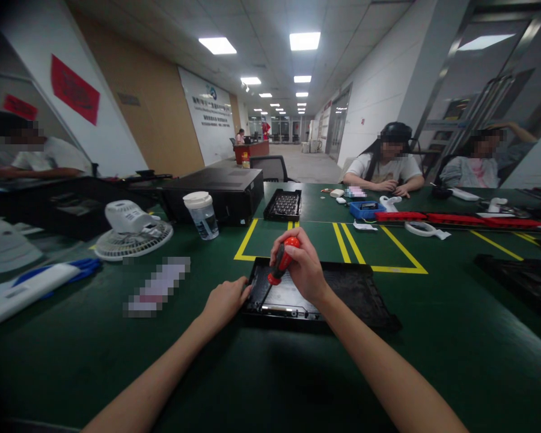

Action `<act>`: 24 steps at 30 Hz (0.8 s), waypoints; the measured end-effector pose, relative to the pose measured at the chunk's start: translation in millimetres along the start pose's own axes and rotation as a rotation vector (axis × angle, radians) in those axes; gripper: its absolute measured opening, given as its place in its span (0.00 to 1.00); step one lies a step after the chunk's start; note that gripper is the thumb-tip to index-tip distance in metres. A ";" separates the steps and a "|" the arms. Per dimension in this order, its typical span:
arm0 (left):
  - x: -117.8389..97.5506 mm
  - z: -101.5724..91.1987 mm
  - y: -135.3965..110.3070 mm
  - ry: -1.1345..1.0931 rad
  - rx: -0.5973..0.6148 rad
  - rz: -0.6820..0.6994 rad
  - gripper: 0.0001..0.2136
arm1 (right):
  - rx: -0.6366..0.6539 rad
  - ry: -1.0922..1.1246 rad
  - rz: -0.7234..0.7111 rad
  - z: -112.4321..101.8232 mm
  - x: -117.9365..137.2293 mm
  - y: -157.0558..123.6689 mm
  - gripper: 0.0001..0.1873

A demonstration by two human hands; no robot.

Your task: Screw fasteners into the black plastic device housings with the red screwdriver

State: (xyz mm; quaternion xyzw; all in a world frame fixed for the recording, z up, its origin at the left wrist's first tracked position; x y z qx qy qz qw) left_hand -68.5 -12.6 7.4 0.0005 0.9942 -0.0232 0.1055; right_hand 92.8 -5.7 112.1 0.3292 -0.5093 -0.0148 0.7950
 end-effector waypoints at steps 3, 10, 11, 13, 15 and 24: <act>0.8 0.2 0.2 -0.004 0.003 -0.007 0.16 | -0.001 -0.003 -0.007 0.7 -0.1 0.1 0.05; 2.9 2.8 1.3 0.010 -0.033 0.019 0.17 | 0.011 -0.024 0.007 3.5 -1.7 -0.3 0.05; 3.0 2.8 1.2 0.007 -0.034 0.020 0.16 | 0.017 -0.024 0.004 4.3 -1.7 -0.7 0.05; 2.7 2.4 1.1 0.001 -0.031 0.020 0.16 | 0.031 -0.028 -0.002 6.4 -1.2 -1.6 0.05; 2.4 2.0 1.0 -0.003 -0.024 0.017 0.16 | 0.043 -0.033 -0.009 8.4 0.4 -2.7 0.05; 3.1 3.9 2.4 -0.003 -0.044 0.001 0.16 | 0.033 -0.060 -0.055 7.7 14.5 -2.6 0.06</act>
Point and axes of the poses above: each hand's wrist, its own y-axis towards the middle knuckle, its own z-axis out of the palm, x = y × z, the point moved 5 cm from there along y, towards the middle knuckle, and after that the axes turned 7 degrees about -y, right-handed, at the moved point
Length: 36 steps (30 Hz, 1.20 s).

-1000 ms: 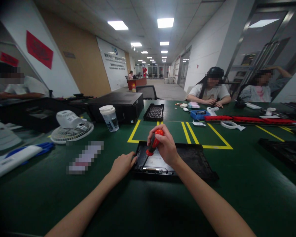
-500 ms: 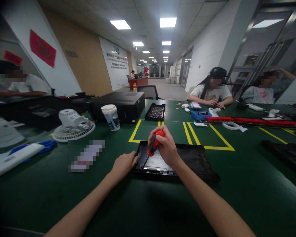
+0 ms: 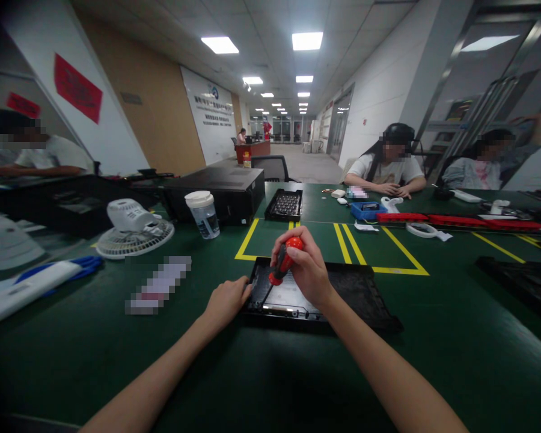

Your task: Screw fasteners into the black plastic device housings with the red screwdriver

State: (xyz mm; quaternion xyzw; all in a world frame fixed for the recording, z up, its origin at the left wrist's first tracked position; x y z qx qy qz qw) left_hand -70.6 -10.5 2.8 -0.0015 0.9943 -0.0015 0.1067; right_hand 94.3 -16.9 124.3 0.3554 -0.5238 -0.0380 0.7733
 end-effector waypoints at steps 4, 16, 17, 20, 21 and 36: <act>-1.4 1.6 -0.2 -0.019 0.016 -0.005 0.16 | 0.009 -0.005 0.019 0.6 -3.4 -0.2 0.06; -3.0 6.1 -0.3 -0.024 -0.002 0.012 0.17 | 0.045 -0.028 0.018 1.2 -2.0 -1.1 0.06; -3.0 6.1 -0.2 -0.029 -0.002 0.012 0.17 | 0.048 -0.027 0.018 1.5 -2.2 -1.0 0.06; -3.2 5.9 0.1 -0.039 -0.008 0.014 0.17 | 0.057 -0.025 0.016 2.6 -2.8 -1.1 0.06; -3.3 5.9 0.3 -0.041 -0.008 0.016 0.17 | 0.059 -0.024 0.017 3.0 -3.1 -1.2 0.06; -3.5 5.7 0.4 -0.032 -0.041 0.039 0.17 | 0.103 -0.006 0.039 8.3 -5.8 -5.8 0.06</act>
Point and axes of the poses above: each hand's wrist, its own y-axis towards the middle knuckle, its own z-axis out of the palm, x = y × z, the point moved 5 cm from there along y, towards the middle knuckle, and after that the axes turned 7 degrees about -y, right-handed, at the moved point
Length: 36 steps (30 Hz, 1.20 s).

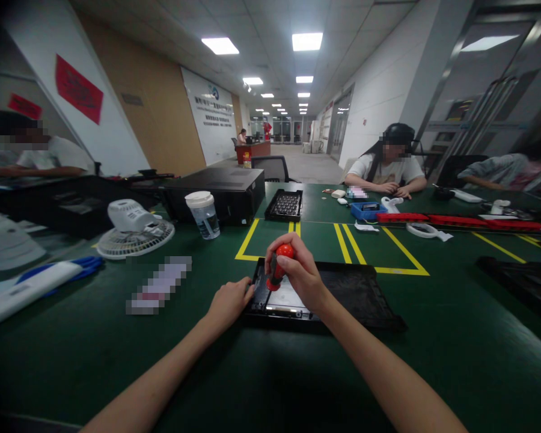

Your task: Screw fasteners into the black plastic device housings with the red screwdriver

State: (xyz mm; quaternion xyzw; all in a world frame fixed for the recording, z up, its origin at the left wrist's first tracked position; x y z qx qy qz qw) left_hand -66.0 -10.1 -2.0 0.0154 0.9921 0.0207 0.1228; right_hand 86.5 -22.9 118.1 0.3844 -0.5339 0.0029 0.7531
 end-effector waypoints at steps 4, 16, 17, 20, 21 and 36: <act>0.0 -0.2 0.2 0.004 -0.004 0.000 0.17 | 0.024 -0.008 -0.020 1.3 0.1 -0.8 0.07; 0.1 1.4 2.2 0.008 -0.020 -0.007 0.16 | 0.051 -0.028 -0.033 2.4 1.3 -2.3 0.07; 0.4 1.6 2.4 0.006 -0.019 -0.009 0.17 | 0.053 -0.028 -0.034 2.6 1.3 -2.4 0.07; 0.5 2.2 3.3 -0.005 -0.016 -0.006 0.17 | 0.057 -0.025 -0.037 3.0 1.7 -2.3 0.07; 0.4 2.2 3.6 -0.010 -0.016 -0.004 0.17 | 0.057 -0.023 -0.037 3.2 1.9 -2.0 0.07; 1.5 0.0 2.9 -0.064 -0.025 -0.033 0.17 | 0.151 -0.033 0.011 12.4 -2.6 10.6 0.07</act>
Point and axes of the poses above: each hand's wrist, its own y-axis towards the middle knuckle, its own z-axis out of the palm, x = y × z, the point moved 5 cm from there along y, towards the middle knuckle, and after that the axes turned 7 degrees about -y, right-handed, at the moved point
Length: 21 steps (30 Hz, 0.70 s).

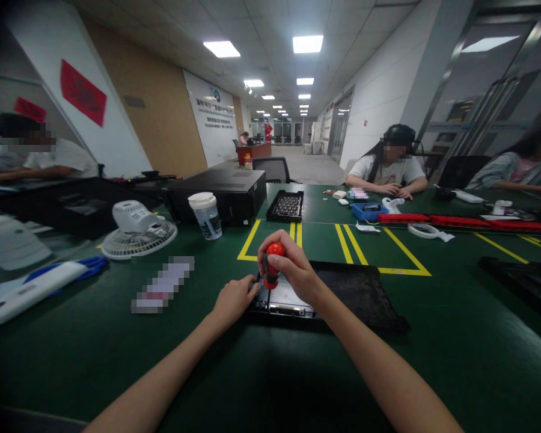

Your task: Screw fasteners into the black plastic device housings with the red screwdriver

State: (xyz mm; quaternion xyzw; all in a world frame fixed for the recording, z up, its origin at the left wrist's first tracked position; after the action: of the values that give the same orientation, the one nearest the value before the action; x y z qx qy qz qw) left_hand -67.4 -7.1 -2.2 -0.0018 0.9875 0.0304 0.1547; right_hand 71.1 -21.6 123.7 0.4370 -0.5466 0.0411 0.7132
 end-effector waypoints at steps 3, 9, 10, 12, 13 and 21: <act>0.4 -4.7 -1.1 -0.055 -0.007 0.013 0.17 | 0.028 -0.017 0.003 3.4 -1.1 5.0 0.07; 2.6 -12.5 -0.5 -0.254 0.000 0.100 0.17 | 0.094 -0.007 0.027 9.6 -1.8 10.8 0.08; 3.3 -12.3 0.0 -0.278 0.004 0.112 0.17 | 0.100 -0.005 0.032 10.1 -1.9 11.1 0.08; 4.5 -10.7 1.0 -0.310 0.019 0.129 0.18 | 0.108 0.000 0.039 10.4 -2.2 11.6 0.08; 4.8 -9.7 1.3 -0.318 0.024 0.133 0.18 | 0.110 0.003 0.041 10.3 -2.5 11.8 0.08; 2.1 -2.7 -0.9 -0.237 0.094 0.080 0.16 | 0.090 0.065 0.038 5.0 -8.6 14.7 0.09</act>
State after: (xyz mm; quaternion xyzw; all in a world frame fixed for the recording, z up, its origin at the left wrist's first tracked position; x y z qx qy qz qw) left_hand -70.3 -8.2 -0.4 0.0486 0.9619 -0.0097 0.2689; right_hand 56.1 -12.3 125.3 0.4567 -0.5290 0.0933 0.7091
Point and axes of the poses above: each hand's wrist, its own y-axis towards the middle knuckle, its own z-axis out of the palm, x = y × z, the point moved 5 cm from there along y, towards the middle knuckle, and after that the axes turned 7 degrees about -y, right-handed, at the moved point
